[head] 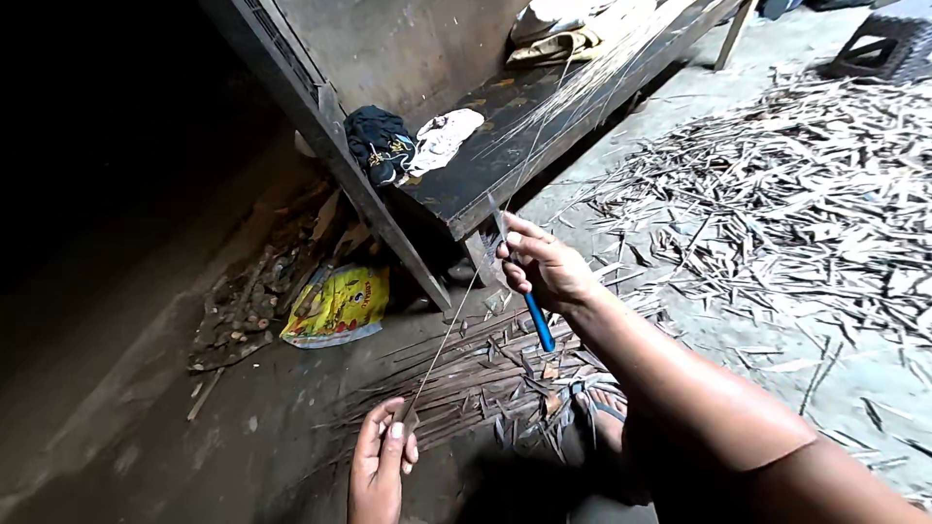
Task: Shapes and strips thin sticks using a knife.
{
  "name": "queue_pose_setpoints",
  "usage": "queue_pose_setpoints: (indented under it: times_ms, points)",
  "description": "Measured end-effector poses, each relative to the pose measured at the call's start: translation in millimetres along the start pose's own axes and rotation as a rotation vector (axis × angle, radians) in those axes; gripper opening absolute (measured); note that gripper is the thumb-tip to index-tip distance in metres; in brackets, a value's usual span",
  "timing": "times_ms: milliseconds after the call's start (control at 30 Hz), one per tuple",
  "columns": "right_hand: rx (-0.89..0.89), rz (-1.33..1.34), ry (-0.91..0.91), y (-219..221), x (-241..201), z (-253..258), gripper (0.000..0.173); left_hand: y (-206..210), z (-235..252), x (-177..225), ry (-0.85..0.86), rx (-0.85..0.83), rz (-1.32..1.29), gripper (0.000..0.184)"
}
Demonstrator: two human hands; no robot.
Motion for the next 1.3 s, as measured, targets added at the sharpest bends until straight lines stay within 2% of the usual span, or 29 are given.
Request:
queue_pose_setpoints:
  times_ms: [233, 400, 533, 700, 967, 1200, 1300]
  points:
    - [0.096, -0.027, -0.109, -11.7, -14.0, 1.1, 0.039, -3.4, 0.5, 1.1, 0.012, 0.001, -0.09, 0.028]
    - [-0.03, -0.036, -0.021, 1.9, 1.4, 1.0, 0.044, -8.3, 4.4, 1.7, 0.016, -0.037, -0.097, 0.03]
    - [-0.221, -0.073, 0.11, 25.9, 31.2, -7.1, 0.045, -10.1, 2.7, 1.6, 0.014, -0.05, -0.129, 0.03]
    - [-0.333, -0.089, 0.159, 41.4, 45.9, -16.1, 0.042, -14.8, -1.2, 2.7, 0.009, -0.004, -0.031, 0.033]
    - [-0.165, -0.067, 0.022, 18.5, 5.0, -4.8, 0.043, -35.8, -5.0, 7.1, 0.038, 0.031, 0.188, 0.025]
    - [-0.369, -0.132, 0.182, 46.8, 49.6, -22.7, 0.041, -32.3, 0.8, 3.0, 0.077, 0.063, 0.198, 0.022]
    - [-0.343, -0.129, 0.171, 43.0, 40.1, -19.1, 0.042, -35.6, -0.4, 3.5, 0.074, 0.12, 0.264, 0.02]
Point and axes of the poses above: each hand's wrist, its own z-axis towards the middle knuckle, its own y-axis out of the palm, x = y × z, the point moved 5 cm from there along z, towards the middle knuckle, and after that the axes turned 12 degrees about -x, right-handed, at the moved point
